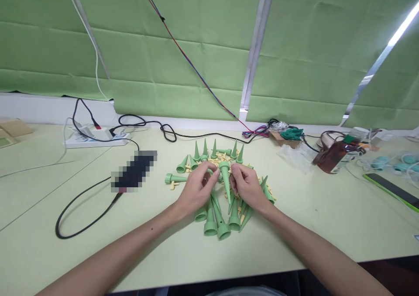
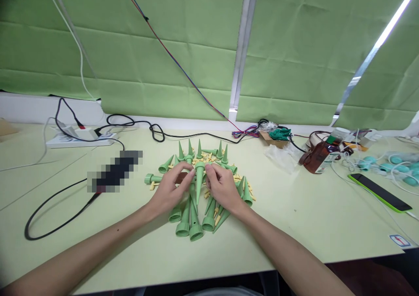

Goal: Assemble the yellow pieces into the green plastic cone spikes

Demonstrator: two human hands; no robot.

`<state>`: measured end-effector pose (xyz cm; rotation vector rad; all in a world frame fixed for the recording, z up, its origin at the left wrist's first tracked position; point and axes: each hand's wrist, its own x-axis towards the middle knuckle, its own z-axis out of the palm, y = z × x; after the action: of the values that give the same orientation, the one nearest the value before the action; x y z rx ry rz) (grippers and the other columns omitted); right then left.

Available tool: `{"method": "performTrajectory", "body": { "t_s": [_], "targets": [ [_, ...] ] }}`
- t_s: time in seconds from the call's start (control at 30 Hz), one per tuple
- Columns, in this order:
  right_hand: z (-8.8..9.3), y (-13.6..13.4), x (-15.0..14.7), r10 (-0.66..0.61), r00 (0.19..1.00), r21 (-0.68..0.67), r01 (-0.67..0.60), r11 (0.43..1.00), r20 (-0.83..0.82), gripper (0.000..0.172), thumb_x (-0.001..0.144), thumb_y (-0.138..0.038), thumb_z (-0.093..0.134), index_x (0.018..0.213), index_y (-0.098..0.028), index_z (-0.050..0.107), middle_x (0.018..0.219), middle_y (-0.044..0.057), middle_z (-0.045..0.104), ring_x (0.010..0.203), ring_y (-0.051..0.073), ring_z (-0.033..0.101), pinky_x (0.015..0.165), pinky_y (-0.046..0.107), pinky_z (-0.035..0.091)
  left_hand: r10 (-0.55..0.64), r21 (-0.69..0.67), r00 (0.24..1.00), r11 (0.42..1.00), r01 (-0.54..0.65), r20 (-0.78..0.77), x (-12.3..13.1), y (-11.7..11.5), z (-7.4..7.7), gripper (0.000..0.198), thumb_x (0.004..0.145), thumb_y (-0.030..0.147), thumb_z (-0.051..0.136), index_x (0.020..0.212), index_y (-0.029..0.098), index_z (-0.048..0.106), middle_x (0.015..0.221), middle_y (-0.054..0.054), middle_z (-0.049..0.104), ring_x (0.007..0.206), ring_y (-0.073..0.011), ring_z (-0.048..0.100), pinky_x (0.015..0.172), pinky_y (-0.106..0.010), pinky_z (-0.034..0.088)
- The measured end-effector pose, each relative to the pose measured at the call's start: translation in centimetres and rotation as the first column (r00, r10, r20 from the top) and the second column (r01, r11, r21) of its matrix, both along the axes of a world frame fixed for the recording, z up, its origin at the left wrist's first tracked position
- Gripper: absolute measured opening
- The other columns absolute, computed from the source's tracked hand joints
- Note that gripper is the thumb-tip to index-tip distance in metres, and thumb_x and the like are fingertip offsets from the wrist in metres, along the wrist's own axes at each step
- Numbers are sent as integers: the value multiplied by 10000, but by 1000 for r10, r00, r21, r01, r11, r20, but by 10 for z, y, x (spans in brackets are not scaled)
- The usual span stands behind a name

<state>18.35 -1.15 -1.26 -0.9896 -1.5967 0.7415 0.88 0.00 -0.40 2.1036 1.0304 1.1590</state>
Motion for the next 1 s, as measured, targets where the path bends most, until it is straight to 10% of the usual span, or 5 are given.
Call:
{"method": "performTrajectory", "body": {
  "t_s": [0.33,1.0],
  "targets": [
    [-3,0,0,49,998,34,-50,998,27,465,994,-483,399,624,-204,436,532,-31,464,466,105,442,481,242,371,-150,-284,985,944,170,89,1,1,-3,332,906,488,535,786,181,491,534,62,415,460,-86,397,432,-205,270],
    [3,-3,-2,36,997,-29,-35,999,61,586,982,-489,408,471,-204,375,404,-30,402,407,102,370,457,260,329,-159,243,986,956,166,-46,-2,0,-12,135,869,103,506,937,194,580,905,-30,537,590,-85,426,527,-222,379]
  ]
}}
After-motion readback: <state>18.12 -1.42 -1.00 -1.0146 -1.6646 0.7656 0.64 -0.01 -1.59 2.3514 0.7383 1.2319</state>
